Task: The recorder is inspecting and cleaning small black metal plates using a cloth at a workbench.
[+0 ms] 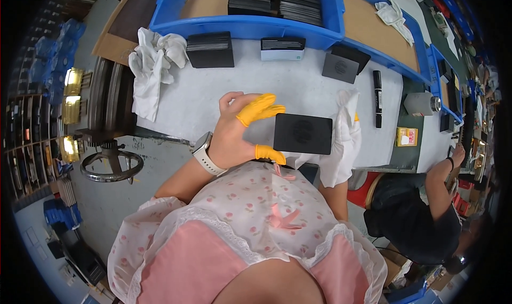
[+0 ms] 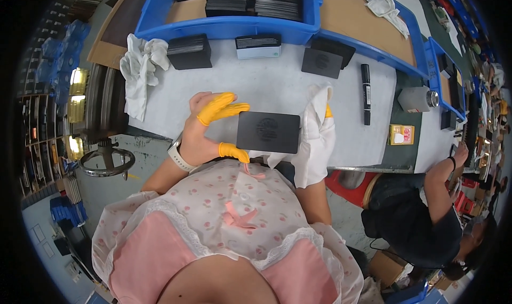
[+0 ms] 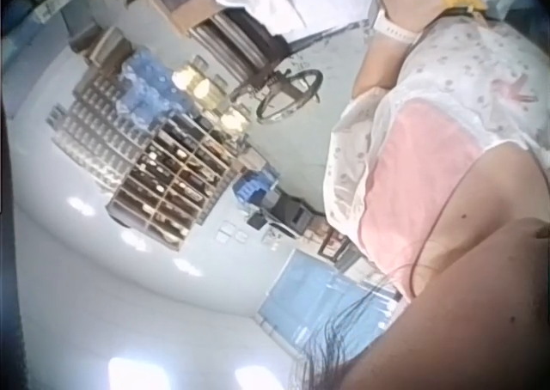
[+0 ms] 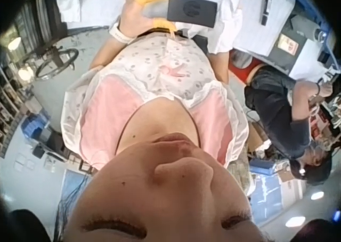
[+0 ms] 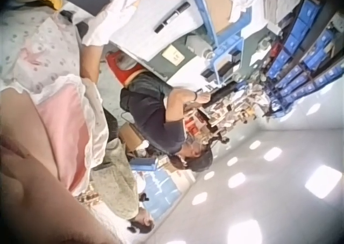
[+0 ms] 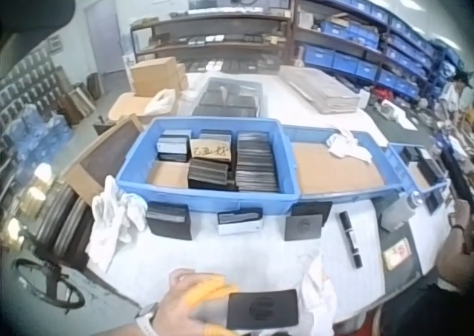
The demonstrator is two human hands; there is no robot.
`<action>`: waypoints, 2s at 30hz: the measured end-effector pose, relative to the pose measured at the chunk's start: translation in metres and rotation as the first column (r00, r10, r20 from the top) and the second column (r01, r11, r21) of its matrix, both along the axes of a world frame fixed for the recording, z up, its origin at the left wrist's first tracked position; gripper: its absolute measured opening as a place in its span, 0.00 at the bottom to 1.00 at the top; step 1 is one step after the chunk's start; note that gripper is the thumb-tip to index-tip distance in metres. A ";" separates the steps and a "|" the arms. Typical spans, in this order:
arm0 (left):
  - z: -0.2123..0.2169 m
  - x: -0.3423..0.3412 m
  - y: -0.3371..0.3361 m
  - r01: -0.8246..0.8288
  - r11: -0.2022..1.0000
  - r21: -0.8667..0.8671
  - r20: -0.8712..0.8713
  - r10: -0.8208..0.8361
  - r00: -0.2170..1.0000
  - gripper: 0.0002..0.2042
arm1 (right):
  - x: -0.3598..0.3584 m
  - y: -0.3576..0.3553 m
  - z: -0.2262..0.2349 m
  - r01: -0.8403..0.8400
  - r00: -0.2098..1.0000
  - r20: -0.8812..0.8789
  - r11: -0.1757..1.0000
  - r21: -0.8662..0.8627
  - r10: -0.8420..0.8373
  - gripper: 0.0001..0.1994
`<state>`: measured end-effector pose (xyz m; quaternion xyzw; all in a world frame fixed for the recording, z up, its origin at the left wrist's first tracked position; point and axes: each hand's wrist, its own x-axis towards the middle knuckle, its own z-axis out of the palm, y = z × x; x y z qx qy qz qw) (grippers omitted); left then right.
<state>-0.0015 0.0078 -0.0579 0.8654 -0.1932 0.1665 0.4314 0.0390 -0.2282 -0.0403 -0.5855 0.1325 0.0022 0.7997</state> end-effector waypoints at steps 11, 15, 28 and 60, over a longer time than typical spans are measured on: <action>-0.006 0.001 -0.005 -0.040 0.999 0.012 -0.028 0.041 0.999 0.42 | -0.005 -0.003 0.003 -0.050 0.997 0.049 0.997 -0.053 0.053 0.32; -0.002 0.003 -0.007 -0.027 0.998 0.049 -0.014 0.028 1.000 0.41 | -0.005 -0.005 -0.001 -0.028 0.999 0.031 1.000 0.009 0.028 0.31; -0.017 0.008 -0.013 -0.047 0.988 0.145 -0.081 0.059 0.995 0.44 | 0.020 -0.053 -0.024 -0.151 0.977 -0.179 0.972 -0.179 0.119 0.26; -0.033 0.004 -0.029 0.053 0.942 0.331 -0.228 0.025 0.973 0.35 | 0.100 -0.037 -0.058 0.260 0.946 0.267 0.921 -0.291 -0.183 0.25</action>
